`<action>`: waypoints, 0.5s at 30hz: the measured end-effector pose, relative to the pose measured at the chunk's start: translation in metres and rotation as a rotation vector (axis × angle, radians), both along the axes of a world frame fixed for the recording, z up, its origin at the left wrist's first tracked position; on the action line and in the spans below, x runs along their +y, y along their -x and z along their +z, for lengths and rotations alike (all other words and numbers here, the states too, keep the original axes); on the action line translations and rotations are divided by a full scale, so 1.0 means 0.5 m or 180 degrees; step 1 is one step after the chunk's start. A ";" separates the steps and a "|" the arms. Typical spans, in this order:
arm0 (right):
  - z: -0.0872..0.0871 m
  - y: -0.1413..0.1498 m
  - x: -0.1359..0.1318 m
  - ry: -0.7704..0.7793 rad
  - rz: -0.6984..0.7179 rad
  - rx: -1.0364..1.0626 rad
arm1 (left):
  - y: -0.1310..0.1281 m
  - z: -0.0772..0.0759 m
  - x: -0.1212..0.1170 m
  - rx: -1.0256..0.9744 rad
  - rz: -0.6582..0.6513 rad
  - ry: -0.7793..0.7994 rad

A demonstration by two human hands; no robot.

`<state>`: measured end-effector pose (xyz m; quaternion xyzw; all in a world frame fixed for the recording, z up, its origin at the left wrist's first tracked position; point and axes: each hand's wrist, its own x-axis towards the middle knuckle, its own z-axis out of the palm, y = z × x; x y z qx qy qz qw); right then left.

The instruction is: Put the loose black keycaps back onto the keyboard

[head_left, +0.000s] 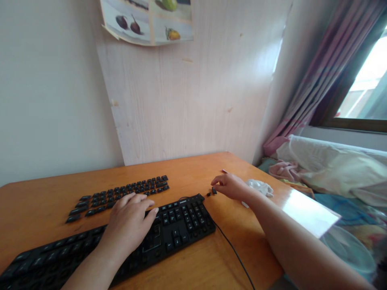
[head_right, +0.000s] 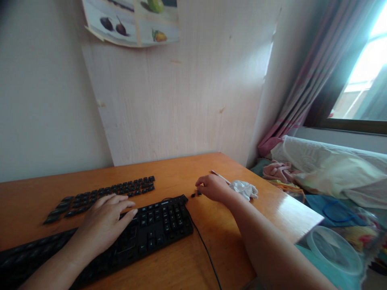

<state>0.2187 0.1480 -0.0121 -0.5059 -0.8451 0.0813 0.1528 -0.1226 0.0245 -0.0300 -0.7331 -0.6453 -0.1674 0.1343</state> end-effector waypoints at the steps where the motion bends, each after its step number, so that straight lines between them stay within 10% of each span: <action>1: 0.001 0.004 -0.006 0.0045 0.0037 0.0018 | 0.000 0.001 0.000 0.0006 -0.0003 0.0000; 15: -0.011 0.032 -0.024 0.0109 0.0159 -0.0296 | 0.001 -0.004 0.002 0.0042 0.0037 0.0039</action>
